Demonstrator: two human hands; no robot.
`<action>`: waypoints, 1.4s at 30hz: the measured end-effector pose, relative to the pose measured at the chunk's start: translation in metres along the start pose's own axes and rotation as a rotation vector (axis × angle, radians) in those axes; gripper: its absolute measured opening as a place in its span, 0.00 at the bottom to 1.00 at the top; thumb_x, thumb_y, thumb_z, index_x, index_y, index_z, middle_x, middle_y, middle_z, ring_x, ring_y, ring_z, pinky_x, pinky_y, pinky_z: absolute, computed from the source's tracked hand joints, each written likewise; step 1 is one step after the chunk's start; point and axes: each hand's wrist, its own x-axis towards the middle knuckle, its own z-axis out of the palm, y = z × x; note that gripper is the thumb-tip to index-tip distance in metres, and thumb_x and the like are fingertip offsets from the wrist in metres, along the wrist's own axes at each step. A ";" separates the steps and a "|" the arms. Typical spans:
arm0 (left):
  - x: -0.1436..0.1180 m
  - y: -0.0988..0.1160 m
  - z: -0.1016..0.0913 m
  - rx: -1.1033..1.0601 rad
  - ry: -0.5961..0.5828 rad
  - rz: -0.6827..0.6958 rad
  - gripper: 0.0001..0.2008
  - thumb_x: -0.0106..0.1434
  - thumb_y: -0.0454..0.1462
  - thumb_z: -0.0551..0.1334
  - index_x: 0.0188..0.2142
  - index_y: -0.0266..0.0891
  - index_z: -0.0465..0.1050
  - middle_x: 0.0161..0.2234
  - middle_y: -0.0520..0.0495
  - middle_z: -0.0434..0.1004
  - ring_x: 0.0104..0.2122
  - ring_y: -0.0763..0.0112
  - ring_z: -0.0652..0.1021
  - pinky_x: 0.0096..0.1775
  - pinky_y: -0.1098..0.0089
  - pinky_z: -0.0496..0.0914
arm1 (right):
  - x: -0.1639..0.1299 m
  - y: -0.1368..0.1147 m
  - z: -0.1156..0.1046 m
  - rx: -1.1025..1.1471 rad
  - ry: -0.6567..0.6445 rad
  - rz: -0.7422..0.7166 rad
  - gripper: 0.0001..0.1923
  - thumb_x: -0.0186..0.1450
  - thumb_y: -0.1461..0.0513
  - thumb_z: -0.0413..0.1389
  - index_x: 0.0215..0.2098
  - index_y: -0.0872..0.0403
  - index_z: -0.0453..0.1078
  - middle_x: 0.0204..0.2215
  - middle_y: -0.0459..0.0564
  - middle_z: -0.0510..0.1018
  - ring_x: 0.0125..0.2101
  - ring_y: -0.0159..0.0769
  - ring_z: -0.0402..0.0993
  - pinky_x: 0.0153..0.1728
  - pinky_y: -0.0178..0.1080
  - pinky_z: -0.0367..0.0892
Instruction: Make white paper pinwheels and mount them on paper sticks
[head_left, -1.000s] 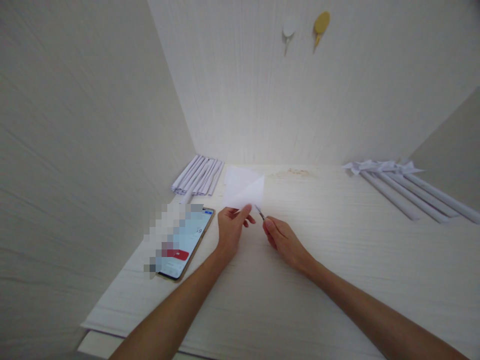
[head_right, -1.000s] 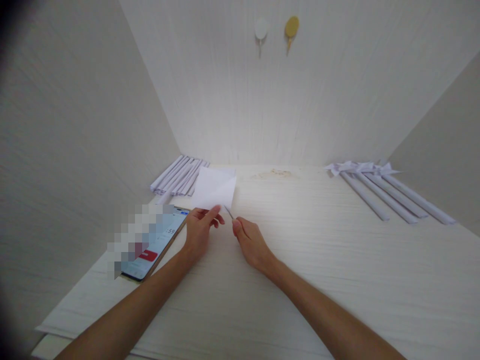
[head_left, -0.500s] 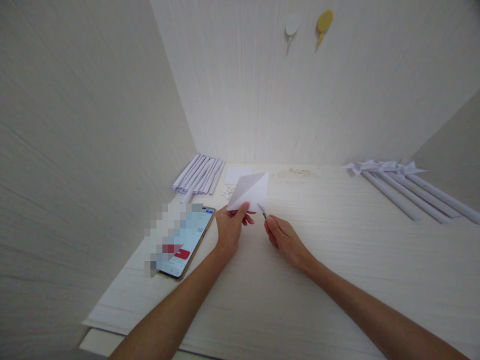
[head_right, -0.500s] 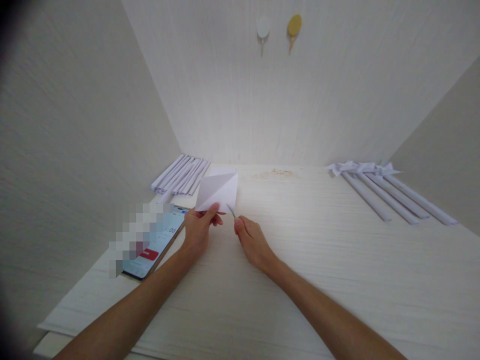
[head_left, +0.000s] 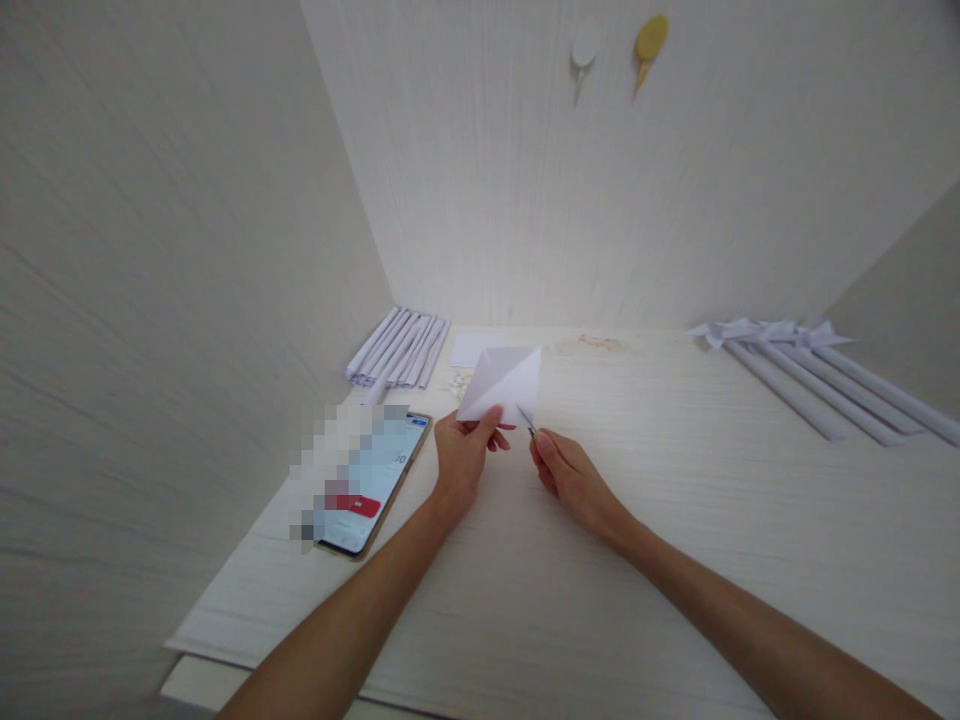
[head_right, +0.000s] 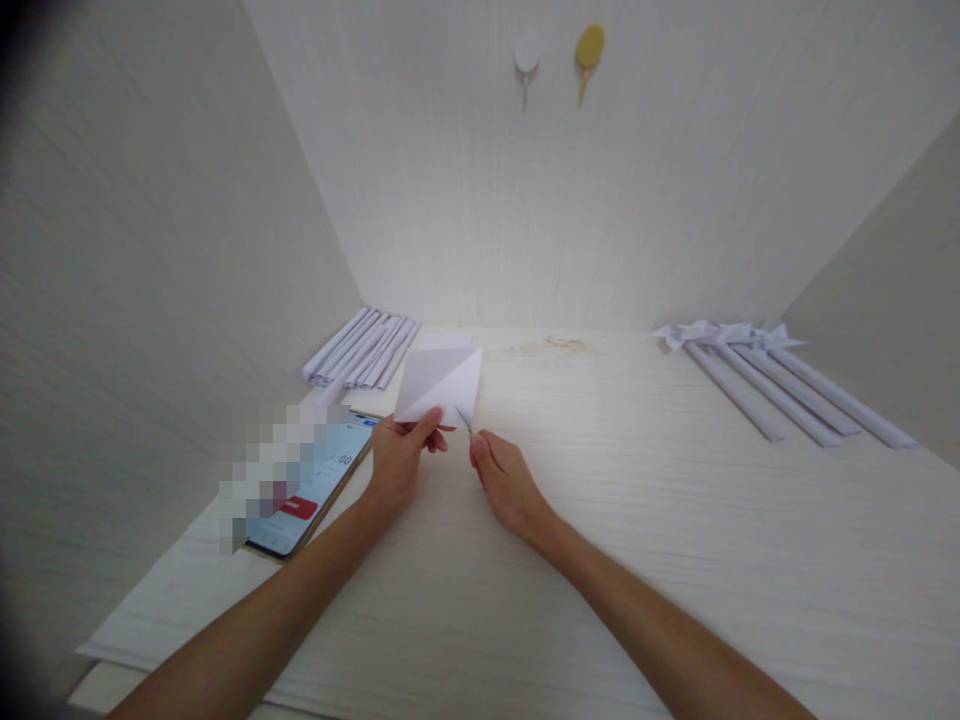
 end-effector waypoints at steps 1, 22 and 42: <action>0.000 0.000 0.000 -0.002 -0.002 0.000 0.11 0.46 0.40 0.62 0.17 0.32 0.68 0.15 0.49 0.72 0.12 0.79 0.66 0.17 0.75 0.59 | 0.000 0.000 0.000 0.000 -0.001 0.001 0.21 0.62 0.50 0.36 0.18 0.53 0.51 0.13 0.40 0.56 0.15 0.27 0.51 0.16 0.32 0.49; -0.001 0.002 0.000 0.011 -0.008 -0.020 0.11 0.46 0.40 0.62 0.16 0.33 0.67 0.13 0.50 0.70 0.11 0.80 0.65 0.17 0.75 0.59 | 0.001 0.000 0.000 -0.001 0.003 0.009 0.21 0.62 0.50 0.36 0.18 0.53 0.51 0.13 0.41 0.56 0.15 0.27 0.51 0.16 0.32 0.49; -0.002 0.001 0.001 -0.008 -0.053 -0.037 0.10 0.46 0.38 0.62 0.15 0.33 0.69 0.13 0.50 0.70 0.11 0.80 0.65 0.17 0.75 0.59 | 0.001 0.005 0.001 0.047 -0.007 0.015 0.20 0.62 0.50 0.36 0.19 0.53 0.51 0.13 0.40 0.54 0.14 0.26 0.49 0.15 0.32 0.47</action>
